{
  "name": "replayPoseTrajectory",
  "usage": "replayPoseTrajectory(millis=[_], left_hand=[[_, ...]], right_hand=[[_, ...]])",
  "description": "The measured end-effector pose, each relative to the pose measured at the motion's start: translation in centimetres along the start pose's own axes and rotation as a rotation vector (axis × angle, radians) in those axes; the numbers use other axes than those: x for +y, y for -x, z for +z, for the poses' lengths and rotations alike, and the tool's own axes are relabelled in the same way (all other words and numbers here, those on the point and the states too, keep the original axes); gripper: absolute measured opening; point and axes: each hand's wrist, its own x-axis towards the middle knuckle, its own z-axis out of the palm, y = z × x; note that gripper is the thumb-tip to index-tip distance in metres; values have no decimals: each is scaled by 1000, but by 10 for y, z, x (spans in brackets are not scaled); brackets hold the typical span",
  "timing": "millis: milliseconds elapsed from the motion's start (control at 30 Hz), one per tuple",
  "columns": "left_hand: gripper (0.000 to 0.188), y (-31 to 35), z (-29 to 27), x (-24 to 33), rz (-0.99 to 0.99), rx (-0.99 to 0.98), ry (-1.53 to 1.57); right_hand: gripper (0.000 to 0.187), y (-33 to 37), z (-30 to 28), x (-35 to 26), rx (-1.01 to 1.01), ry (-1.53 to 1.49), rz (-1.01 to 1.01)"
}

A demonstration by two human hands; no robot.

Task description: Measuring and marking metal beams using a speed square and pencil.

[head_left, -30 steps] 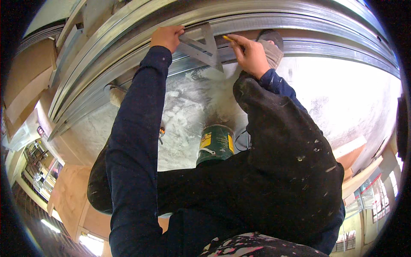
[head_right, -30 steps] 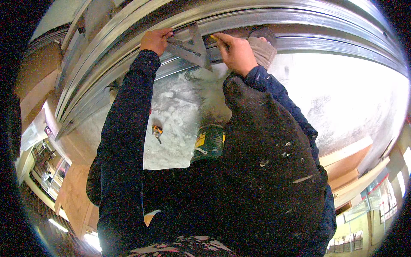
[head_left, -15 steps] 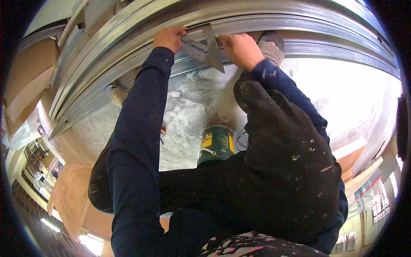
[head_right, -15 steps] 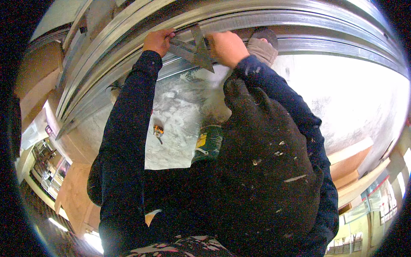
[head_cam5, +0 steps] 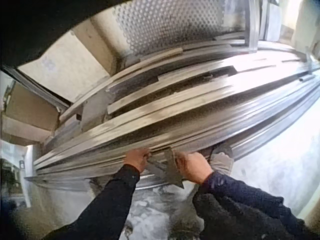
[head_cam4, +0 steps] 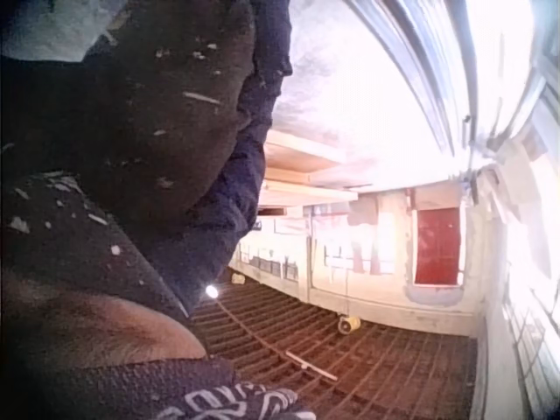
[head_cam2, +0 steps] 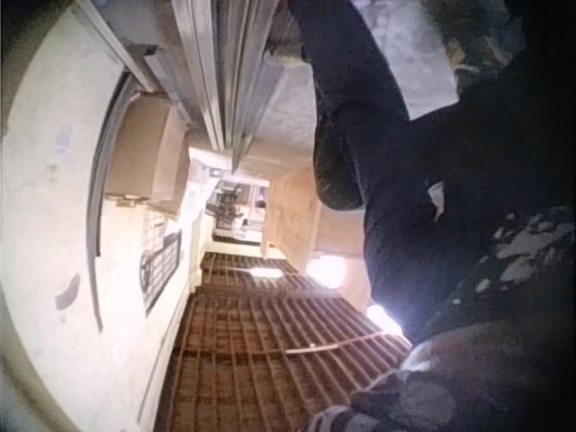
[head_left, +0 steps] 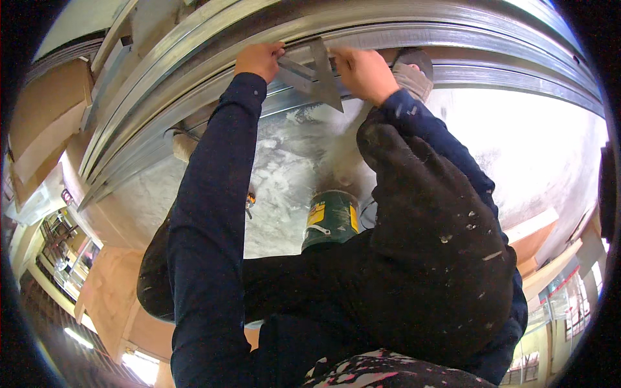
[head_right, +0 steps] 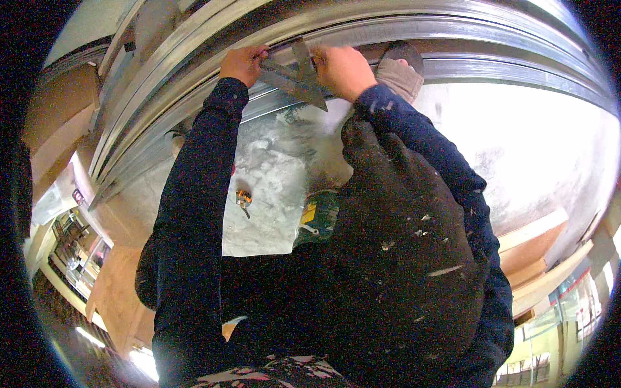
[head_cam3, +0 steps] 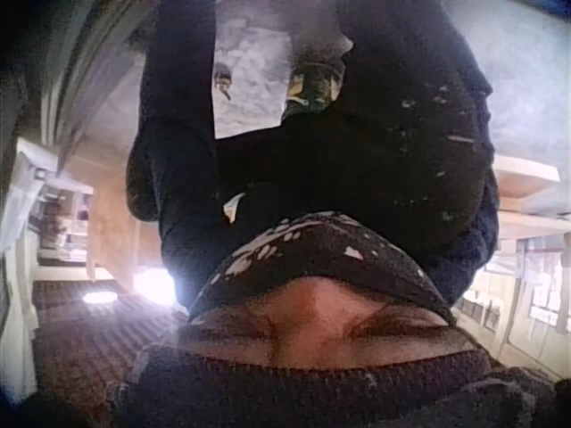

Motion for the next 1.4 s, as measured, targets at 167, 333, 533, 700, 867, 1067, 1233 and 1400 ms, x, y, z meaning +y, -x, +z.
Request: replayPoseTrajectory(millis=[167, 333, 533, 700, 867, 1067, 1233, 1400], left_hand=[[22, -5, -2, -9, 59, 13, -7], [20, -8, -8, -21, 98, -10, -7], [20, -5, -5, -21, 76, 0, -1], [20, -3, -5, -15, 54, -2, 5], [20, -4, -5, -18, 65, 3, 0], [19, -3, -5, -18, 41, -17, -3], [18, -2, 1, -21, 99, 52, 59], [20, -6, -2, -15, 76, 0, 14]], right_hand=[[23, 57, -6, 35, -314, 18, 7], [21, 70, -8, 37, -88, -271, 81], [21, 67, -3, 35, -137, -148, 18], [21, 68, -3, 37, -138, -143, 20], [25, 54, -8, 30, -59, -196, -2], [24, 13, -17, 11, 95, -216, -28], [28, -17, -9, -1, 74, -30, -41], [25, -22, 5, -1, 68, -8, -25]])
